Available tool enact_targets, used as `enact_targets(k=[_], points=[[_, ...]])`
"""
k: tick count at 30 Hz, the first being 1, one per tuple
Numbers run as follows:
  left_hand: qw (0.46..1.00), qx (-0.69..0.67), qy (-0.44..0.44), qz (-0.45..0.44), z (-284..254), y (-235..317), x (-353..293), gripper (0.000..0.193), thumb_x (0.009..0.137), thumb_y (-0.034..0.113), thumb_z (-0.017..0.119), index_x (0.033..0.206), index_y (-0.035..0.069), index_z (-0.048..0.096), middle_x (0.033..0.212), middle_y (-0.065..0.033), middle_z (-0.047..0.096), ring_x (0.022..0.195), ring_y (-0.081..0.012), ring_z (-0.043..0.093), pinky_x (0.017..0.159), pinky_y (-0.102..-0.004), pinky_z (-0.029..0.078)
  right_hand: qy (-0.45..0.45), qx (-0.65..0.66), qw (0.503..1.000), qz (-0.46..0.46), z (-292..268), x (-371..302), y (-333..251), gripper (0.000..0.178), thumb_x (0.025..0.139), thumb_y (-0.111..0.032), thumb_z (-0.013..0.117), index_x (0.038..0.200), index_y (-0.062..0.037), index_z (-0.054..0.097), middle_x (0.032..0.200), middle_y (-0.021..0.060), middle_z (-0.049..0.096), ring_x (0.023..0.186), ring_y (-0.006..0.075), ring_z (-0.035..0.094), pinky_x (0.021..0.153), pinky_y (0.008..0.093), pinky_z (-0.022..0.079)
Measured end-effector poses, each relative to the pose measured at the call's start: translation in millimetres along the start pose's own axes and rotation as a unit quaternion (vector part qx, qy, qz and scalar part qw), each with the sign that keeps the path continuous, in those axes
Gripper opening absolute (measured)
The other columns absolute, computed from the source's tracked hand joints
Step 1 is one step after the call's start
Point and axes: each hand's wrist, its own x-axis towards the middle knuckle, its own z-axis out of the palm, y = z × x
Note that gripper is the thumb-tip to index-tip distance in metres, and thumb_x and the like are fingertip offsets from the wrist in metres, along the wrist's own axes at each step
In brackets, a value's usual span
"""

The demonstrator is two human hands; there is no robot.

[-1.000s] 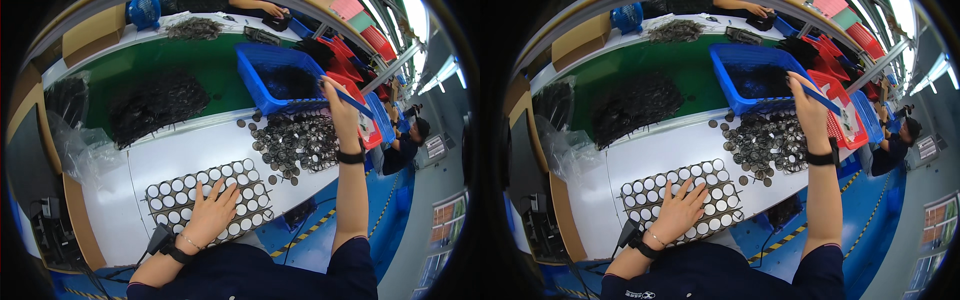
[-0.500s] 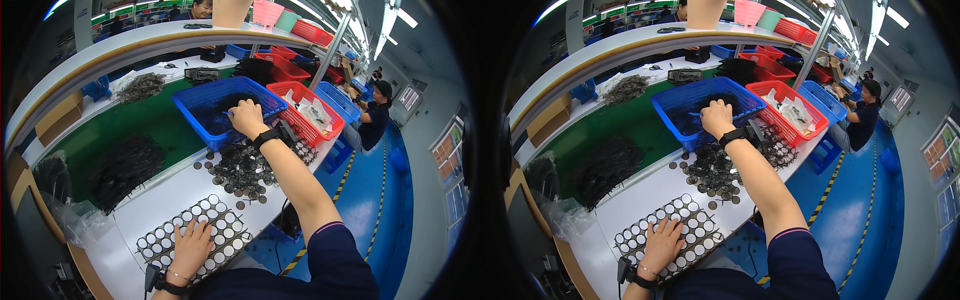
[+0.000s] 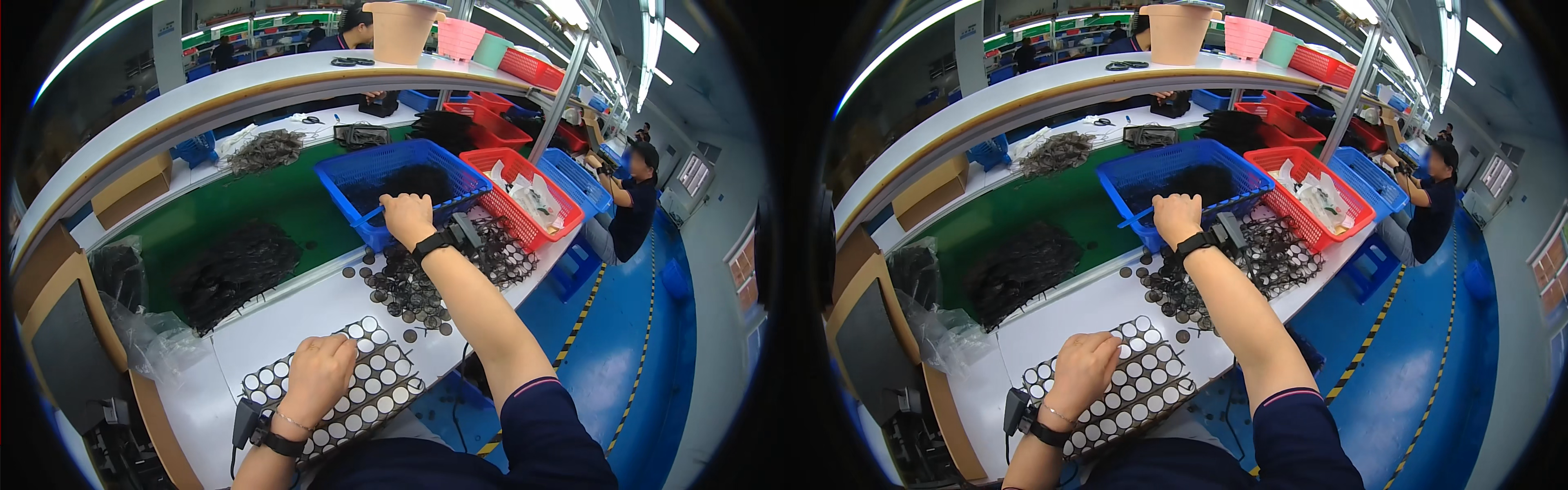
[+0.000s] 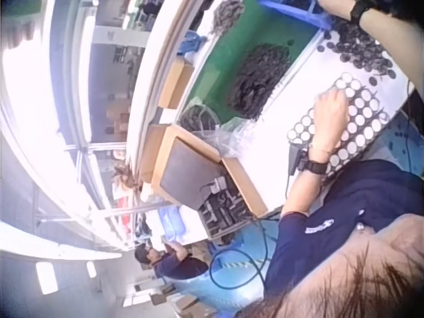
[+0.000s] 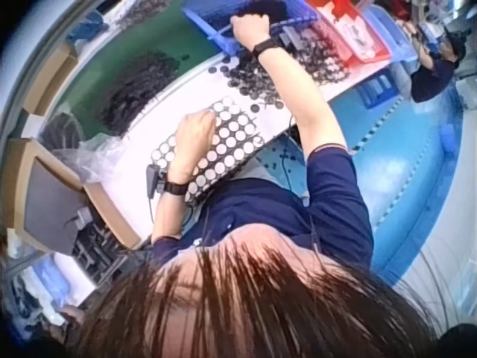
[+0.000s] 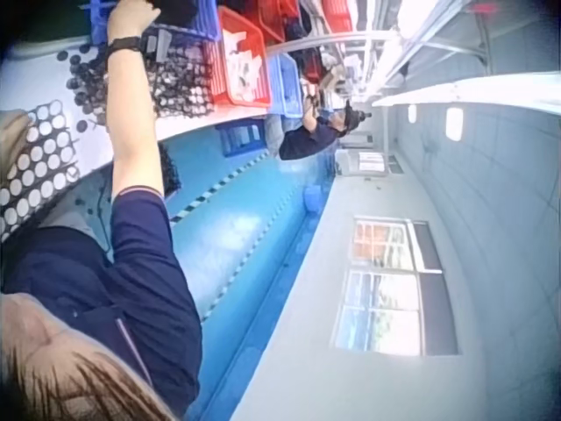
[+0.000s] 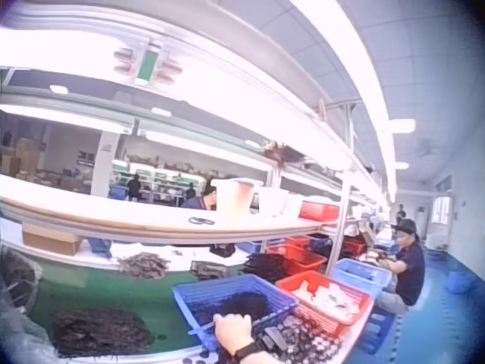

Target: The recorder is assembling small circular plastic components into a tray and using a tool for precise positioning or marking.

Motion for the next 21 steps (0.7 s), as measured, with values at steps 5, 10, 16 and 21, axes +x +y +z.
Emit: enact_targets(k=[5, 10, 16, 21], points=[[1.000, 0.001, -0.007, -0.009, -8.5, 4.3, -0.5, 0.009, 0.086, 0.010, 0.070, 0.095, 0.007, 0.070, 0.093, -0.0067, 0.072, 0.082, -0.0270, 0.069, 0.079, -0.0393, 0.053, -0.084, 0.121, 0.989, 0.032, 2.7, 18.2, -0.4, 0.033, 0.100, -0.043, 0.058, 0.124, -0.0281, 0.073, 0.131, 0.0131, 0.060, 0.128, 0.0352, 0.051, 0.103, 0.0550, 0.043], [0.999, -0.015, -0.034, -0.010, -0.9, 0.5, -6.0, 0.008, 0.086, 0.011, 0.070, 0.092, 0.006, 0.070, 0.092, -0.0078, 0.072, 0.078, -0.0277, 0.069, 0.074, -0.0387, 0.055, -0.200, 0.212, 0.953, 0.082, -16.2, 30.3, 25.8, 0.048, 0.102, -0.052, 0.051, 0.127, -0.0166, 0.071, 0.141, 0.0173, 0.060, 0.135, 0.0380, 0.052, 0.110, 0.0578, 0.038], [1.000, 0.007, -0.018, -0.012, 2.7, -15.6, -9.3, 0.008, 0.086, 0.010, 0.070, 0.093, 0.007, 0.070, 0.092, -0.0064, 0.072, 0.077, -0.0274, 0.069, 0.073, -0.0384, 0.054, -0.113, 0.316, 0.941, 0.036, -4.1, 40.7, 34.0, 0.043, 0.098, -0.047, 0.057, 0.123, -0.0158, 0.073, 0.127, 0.0166, 0.068, 0.126, 0.0437, 0.056, 0.103, 0.0573, 0.044], [0.998, 0.000, -0.054, -0.015, 5.7, -22.2, -1.5, 0.009, 0.087, 0.009, 0.069, 0.096, 0.006, 0.070, 0.092, -0.0066, 0.071, 0.080, -0.0273, 0.068, 0.077, -0.0386, 0.053, 0.051, 0.085, 0.995, -0.003, 5.7, 30.9, 34.8, 0.039, 0.097, -0.045, 0.059, 0.106, -0.0136, 0.079, 0.103, 0.0188, 0.072, 0.101, 0.0414, 0.066, 0.088, 0.0530, 0.052]])
